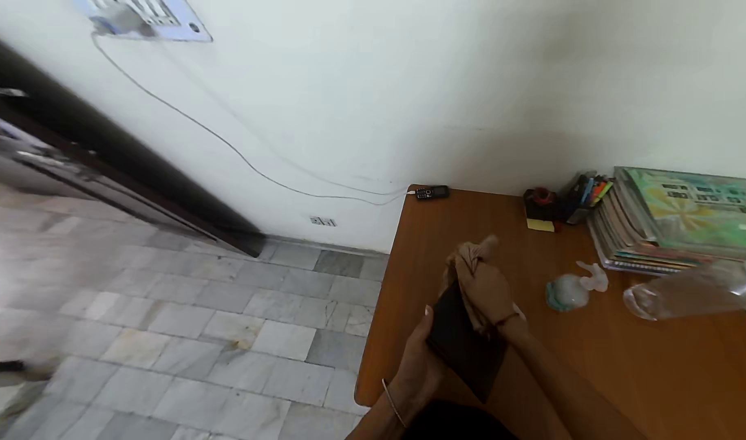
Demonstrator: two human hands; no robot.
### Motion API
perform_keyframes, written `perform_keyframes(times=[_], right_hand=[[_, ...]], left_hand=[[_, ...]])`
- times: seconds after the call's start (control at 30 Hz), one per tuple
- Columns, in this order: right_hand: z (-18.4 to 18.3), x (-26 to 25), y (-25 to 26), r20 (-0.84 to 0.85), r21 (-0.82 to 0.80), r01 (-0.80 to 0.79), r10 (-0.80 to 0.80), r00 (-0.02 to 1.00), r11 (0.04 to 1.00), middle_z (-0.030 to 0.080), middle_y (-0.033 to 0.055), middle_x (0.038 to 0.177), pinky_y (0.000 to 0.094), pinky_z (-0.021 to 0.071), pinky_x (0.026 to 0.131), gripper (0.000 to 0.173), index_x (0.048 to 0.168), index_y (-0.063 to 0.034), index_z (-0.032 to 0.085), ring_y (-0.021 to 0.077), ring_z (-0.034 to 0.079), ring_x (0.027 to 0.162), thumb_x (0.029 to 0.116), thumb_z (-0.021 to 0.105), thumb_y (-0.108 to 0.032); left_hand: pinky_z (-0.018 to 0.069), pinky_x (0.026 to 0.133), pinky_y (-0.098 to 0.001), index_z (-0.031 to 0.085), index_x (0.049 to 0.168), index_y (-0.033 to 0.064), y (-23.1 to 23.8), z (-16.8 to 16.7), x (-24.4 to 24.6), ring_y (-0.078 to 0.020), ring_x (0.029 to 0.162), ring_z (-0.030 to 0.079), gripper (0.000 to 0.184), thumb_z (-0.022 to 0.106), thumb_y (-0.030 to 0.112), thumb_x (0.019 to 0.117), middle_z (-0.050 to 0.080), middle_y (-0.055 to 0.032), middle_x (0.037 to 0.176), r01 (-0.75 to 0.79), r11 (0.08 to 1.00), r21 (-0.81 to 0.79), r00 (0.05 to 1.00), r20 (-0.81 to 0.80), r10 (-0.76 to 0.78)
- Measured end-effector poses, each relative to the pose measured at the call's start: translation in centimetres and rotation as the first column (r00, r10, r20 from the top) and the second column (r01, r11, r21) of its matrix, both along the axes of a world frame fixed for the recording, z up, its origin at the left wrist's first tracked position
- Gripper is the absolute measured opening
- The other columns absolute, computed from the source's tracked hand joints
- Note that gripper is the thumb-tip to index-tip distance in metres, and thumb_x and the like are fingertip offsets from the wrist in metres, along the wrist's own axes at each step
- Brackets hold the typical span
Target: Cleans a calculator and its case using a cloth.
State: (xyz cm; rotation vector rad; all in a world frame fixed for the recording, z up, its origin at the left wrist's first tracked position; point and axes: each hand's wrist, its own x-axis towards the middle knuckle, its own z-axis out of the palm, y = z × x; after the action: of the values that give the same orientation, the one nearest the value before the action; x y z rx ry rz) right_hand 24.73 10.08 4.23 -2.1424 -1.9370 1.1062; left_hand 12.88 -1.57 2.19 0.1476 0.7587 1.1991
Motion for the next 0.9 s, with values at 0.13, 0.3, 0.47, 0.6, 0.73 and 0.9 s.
perform_keyframes(times=[0.13,0.3,0.47,0.6,0.73,0.9], right_hand=[[-1.0,4.3,1.0,-0.510,-0.155,-0.052,-0.035,0.859,0.987,0.067,0.0124,0.117,0.0382,0.0502,0.094,0.050,0.132,-0.0039,0.061,0.0179,0.063,0.105,0.1099,0.039,-0.044],[-4.5,8.9,-2.3,-0.887,-0.234,-0.009,-0.209,0.411,0.972,0.069,-0.0011,0.112,0.0217,0.0555,0.089,0.042,0.136,-0.0086,0.054,0.0011,0.065,0.102,0.1121,0.027,-0.030],[0.5,7.9,-6.2,-0.876,-0.257,0.151,-0.296,0.381,0.955,0.069,-0.0086,0.097,0.0195,0.0575,0.080,0.053,0.123,-0.0073,0.051,-0.0017,0.067,0.089,0.0918,0.066,-0.047],[2.2,5.8,-7.5,-0.740,-0.109,0.172,-0.196,0.644,0.979,0.070,-0.0053,0.093,0.0207,0.0589,0.077,0.053,0.119,-0.0019,0.056,0.0000,0.069,0.084,0.0779,0.079,-0.025],[-0.2,3.4,-10.2,-0.474,0.431,0.112,0.119,0.872,0.895,0.072,0.0126,0.089,0.0324,0.0588,0.076,0.038,0.106,0.0086,0.068,0.0139,0.071,0.082,0.0839,0.074,-0.022],[-3.5,1.2,-12.4,-0.225,0.737,-0.149,0.448,0.865,0.659,0.076,0.0187,0.105,0.0561,0.0506,0.100,0.029,0.098,-0.0002,0.077,0.0366,0.071,0.108,0.0867,0.070,-0.026]], left_hand=[[0.0584,0.092,-0.0405,0.057,0.125,0.0046,0.2,-0.6,-1.2,-0.0206,0.105,0.070,0.052,0.018,0.036,0.1111,0.072,-0.0105,0.110,-0.020,1.000,0.003,1.000,-0.001,0.020],[0.0608,0.086,-0.0381,0.060,0.117,0.0061,2.9,0.9,-2.8,-0.0192,0.096,0.072,0.050,0.020,0.035,0.1112,0.073,-0.0104,0.102,-0.053,0.998,0.026,0.998,-0.040,0.054],[0.0611,0.080,-0.0353,0.052,0.127,0.0031,4.6,1.1,-2.5,-0.0180,0.090,0.071,0.037,0.033,0.031,0.1117,0.070,-0.0105,0.099,-0.048,0.994,-0.100,0.966,-0.256,0.021],[0.0598,0.074,-0.0318,0.057,0.121,-0.0010,5.7,-0.2,-1.3,-0.0155,0.082,0.070,0.033,0.048,0.028,0.1082,0.068,-0.0111,0.093,-0.147,0.985,-0.093,0.828,-0.556,0.071],[0.0504,0.089,-0.0375,0.045,0.140,0.0024,6.1,-0.2,-1.2,-0.0201,0.104,0.059,0.052,0.026,0.041,0.1116,0.059,-0.0135,0.118,-0.045,0.997,-0.055,0.875,-0.484,0.013],[0.0593,0.067,-0.0273,0.062,0.104,0.0165,5.6,1.5,-1.8,-0.0090,0.076,0.070,0.051,0.019,0.043,0.1107,0.070,-0.0001,0.082,-0.113,0.993,-0.028,0.991,-0.081,0.110]])
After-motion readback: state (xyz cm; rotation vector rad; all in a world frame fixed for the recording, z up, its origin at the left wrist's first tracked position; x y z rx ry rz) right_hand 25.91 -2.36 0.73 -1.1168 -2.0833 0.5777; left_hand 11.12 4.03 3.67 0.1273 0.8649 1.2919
